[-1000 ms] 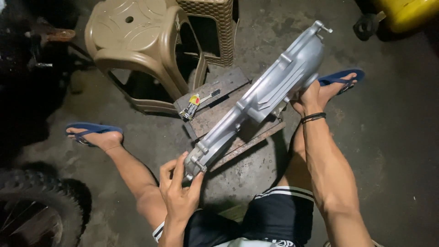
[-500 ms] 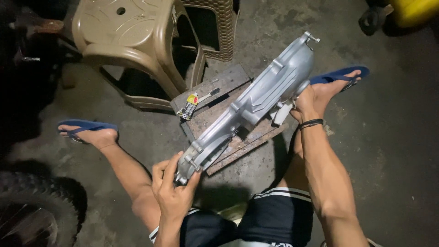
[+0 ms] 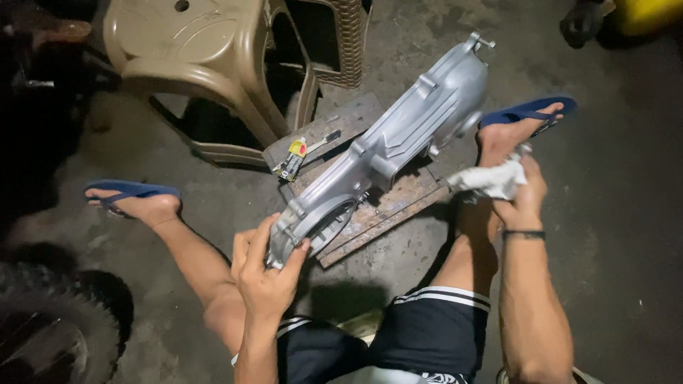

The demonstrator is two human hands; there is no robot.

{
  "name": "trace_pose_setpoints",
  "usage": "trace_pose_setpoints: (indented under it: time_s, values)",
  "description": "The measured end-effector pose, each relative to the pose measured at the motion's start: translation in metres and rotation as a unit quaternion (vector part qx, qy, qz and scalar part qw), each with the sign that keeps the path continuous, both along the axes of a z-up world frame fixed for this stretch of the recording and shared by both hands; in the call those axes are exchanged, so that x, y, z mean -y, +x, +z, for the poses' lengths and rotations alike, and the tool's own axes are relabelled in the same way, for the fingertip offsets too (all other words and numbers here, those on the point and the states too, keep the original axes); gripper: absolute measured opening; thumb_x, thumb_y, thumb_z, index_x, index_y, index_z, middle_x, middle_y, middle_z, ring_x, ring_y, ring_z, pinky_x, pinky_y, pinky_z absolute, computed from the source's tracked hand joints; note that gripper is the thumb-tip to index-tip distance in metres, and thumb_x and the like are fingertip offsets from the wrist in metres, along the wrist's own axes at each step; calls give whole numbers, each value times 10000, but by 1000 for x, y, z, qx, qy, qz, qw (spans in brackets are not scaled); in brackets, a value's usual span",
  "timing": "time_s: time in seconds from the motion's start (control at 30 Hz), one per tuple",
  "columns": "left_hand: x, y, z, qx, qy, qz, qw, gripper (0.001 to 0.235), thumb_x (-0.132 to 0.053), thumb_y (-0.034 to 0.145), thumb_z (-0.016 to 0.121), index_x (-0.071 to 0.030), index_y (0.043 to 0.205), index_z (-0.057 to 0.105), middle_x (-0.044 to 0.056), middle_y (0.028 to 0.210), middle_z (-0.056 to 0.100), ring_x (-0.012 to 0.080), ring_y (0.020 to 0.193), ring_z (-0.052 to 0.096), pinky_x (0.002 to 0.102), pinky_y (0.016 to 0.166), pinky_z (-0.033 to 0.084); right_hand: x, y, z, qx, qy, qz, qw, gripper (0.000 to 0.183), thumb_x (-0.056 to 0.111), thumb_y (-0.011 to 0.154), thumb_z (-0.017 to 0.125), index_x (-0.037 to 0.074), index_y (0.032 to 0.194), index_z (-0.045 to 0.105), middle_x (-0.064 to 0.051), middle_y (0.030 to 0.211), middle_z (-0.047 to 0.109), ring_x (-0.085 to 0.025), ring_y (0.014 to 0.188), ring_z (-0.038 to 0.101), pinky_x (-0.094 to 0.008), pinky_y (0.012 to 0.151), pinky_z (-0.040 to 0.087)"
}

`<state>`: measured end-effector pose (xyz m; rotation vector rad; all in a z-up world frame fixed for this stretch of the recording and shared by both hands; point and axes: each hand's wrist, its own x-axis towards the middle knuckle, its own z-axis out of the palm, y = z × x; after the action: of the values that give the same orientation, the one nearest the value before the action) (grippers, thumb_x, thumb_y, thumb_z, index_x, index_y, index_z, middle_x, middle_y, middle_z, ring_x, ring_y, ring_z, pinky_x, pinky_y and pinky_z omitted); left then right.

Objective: The person cleans a silver engine casing with a white cloth, wiping the interior and exterior surfaces. They then apply a substance from a small tube to the casing's edge.

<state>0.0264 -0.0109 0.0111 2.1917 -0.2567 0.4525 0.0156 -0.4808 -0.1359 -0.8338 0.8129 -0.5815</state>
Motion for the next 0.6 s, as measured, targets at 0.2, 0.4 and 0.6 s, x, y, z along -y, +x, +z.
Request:
trace_pose_setpoints:
  time_s: [0.2, 0.4, 0.6]
  values:
    - [5, 5, -12, 39, -12, 8, 999, 543, -106, 709, 871, -2, 1207, 682, 149, 1004, 646, 251, 807, 589, 346, 745, 513, -26, -59, 43, 83, 59, 37, 994, 292, 362, 1065, 612, 80, 1055, 687, -46, 801, 720, -137, 666, 684, -248, 651, 576]
    - [10, 1, -40, 144, 46, 33, 988, 573, -279, 685, 950, -18, 1150, 739, 98, 826, 621, 181, 652, 519, 324, 575, 484, -102, -47, 133, -99, -404, 131, 900, 303, 17, 1005, 534, 17, 1299, 607, -119, 1165, 632, -154, 977, 587, -282, 894, 509]
    - [20, 8, -68, 272, -26, 52, 961, 639, -675, 822, 751, -86, 1063, 809, 14, 709, 510, 177, 555, 498, 304, 589, 487, -188, -20, 199, 35, -751, 160, 640, 159, 111, 945, 792, 74, 1100, 789, -100, 993, 709, -301, 862, 706, -374, 788, 558]
